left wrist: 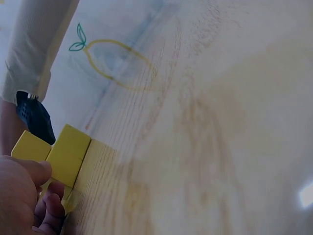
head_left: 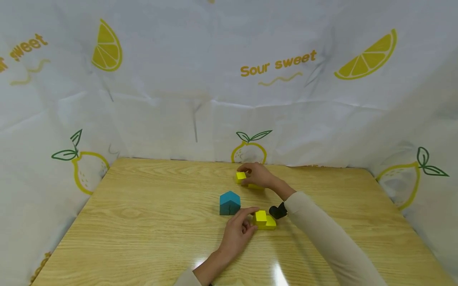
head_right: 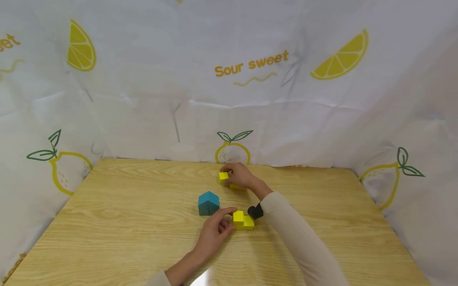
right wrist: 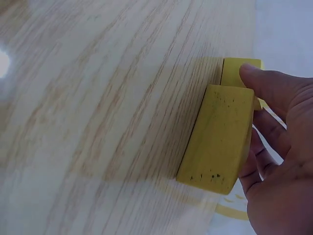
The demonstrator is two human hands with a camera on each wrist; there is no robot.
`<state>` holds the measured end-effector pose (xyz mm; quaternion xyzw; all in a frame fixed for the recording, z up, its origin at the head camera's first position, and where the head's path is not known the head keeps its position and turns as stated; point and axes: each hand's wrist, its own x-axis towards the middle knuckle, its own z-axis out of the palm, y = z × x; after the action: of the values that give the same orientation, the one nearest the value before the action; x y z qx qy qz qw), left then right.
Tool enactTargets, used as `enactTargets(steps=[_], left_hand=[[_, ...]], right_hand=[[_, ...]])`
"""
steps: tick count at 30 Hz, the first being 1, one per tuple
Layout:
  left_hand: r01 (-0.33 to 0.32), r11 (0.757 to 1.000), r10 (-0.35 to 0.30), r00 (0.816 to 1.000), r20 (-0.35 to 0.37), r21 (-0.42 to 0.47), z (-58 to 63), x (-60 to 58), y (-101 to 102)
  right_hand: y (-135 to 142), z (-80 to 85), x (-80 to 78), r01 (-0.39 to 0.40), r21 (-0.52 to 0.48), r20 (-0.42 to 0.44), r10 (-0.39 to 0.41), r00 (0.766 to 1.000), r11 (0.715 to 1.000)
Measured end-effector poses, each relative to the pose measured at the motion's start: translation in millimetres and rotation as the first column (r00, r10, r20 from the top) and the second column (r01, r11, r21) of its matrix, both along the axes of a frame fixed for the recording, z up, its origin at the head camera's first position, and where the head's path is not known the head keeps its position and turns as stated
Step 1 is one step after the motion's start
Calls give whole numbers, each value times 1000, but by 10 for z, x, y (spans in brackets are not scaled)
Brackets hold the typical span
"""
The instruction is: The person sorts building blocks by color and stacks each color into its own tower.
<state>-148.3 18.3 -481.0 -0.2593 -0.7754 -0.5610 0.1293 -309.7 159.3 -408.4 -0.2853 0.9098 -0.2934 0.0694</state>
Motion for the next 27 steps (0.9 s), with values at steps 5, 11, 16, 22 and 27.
enactTargets(steps=[5, 11, 16, 22, 27], left_hand=[[3, 1000, -3, 1000, -8, 4, 23, 19, 15], [9, 1000, -9, 1000, -3, -2, 48, 31, 14], [14, 1000, -14, 1000, 18, 0, 43, 42, 14], [11, 1000, -11, 1000, 19, 0, 33, 29, 11], [6, 1000, -6, 999, 35, -2, 26, 23, -4]], right_hand=[[2, -5, 2, 45, -31, 47, -43, 998, 999], [35, -11, 5, 51, -41, 49, -49, 998, 998], [90, 7, 5, 56, -60, 67, -52, 996, 997], [229, 137, 41, 28, -124, 56, -21, 998, 992], [350, 256, 166, -24, -195, 84, 41, 996, 981]])
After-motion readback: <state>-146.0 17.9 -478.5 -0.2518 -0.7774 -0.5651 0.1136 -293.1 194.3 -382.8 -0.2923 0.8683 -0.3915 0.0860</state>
